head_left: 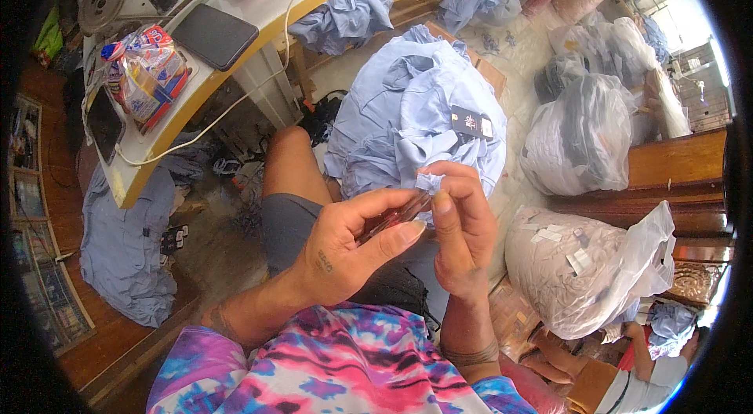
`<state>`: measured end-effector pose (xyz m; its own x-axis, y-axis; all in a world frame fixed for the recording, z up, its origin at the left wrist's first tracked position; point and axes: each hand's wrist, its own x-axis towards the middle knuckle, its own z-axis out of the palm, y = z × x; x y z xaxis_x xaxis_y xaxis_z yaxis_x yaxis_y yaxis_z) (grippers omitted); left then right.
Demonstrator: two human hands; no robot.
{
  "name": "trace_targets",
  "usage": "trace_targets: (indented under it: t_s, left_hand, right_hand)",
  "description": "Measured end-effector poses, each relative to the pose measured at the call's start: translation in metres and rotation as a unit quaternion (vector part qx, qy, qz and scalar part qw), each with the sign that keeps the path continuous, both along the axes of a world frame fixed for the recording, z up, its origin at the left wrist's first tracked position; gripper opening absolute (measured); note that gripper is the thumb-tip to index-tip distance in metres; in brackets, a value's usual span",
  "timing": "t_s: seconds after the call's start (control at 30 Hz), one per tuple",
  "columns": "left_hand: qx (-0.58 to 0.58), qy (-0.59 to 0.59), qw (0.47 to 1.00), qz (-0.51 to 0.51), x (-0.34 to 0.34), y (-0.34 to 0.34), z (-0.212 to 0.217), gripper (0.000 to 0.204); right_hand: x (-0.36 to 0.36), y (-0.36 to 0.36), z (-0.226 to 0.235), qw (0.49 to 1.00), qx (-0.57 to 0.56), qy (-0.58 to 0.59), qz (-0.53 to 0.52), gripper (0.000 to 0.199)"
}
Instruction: The person uses small thread snips to trim excess threads and labels from several light blue collared shirts.
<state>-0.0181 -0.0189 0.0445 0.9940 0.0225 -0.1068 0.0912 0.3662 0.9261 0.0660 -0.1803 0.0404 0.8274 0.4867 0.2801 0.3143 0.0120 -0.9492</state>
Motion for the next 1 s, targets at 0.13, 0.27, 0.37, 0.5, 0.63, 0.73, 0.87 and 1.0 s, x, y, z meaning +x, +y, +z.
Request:
trace_targets:
  t_s: [0.13,0.27,0.37,0.5,0.63,0.73,0.87,1.0]
  left_hand:
    - [-0.011,0.015,1.0,0.006,0.0,0.001,-0.001,0.032]
    - [-0.03,0.014,0.999,0.008,0.001,0.002,-0.001,0.029]
    - [-0.03,0.023,0.999,0.015,0.001,0.002,-0.003,0.028]
    - [-0.021,0.026,0.999,0.027,0.002,0.002,-0.005,0.027]
    - [-0.017,0.01,0.999,0.041,0.002,0.005,-0.003,0.023]
    - [-0.028,-0.016,0.996,0.082,0.002,0.008,-0.003,0.014]
    - [0.01,-0.051,0.995,0.082,0.022,0.005,-0.003,0.011]
    - [-0.056,-0.02,0.998,0.021,0.032,0.007,-0.002,0.014]
  right_hand:
    - [-0.003,0.004,0.006,0.999,-0.04,-0.023,-0.015,0.007]
    - [0.001,0.005,0.004,0.989,-0.084,-0.12,-0.029,0.004]
    - [0.001,0.007,0.006,0.98,-0.109,-0.159,-0.042,0.005]
    - [0.002,0.009,0.006,0.974,-0.123,-0.186,-0.046,0.006]
    - [-0.002,0.009,0.002,0.987,-0.095,-0.118,-0.046,0.005]
    - [-0.003,0.008,0.002,0.992,-0.077,-0.09,-0.053,0.005]
    - [-0.004,0.007,0.005,0.991,-0.08,-0.096,-0.042,0.007]
    - [-0.006,0.002,0.01,0.991,-0.084,-0.096,-0.04,0.006]
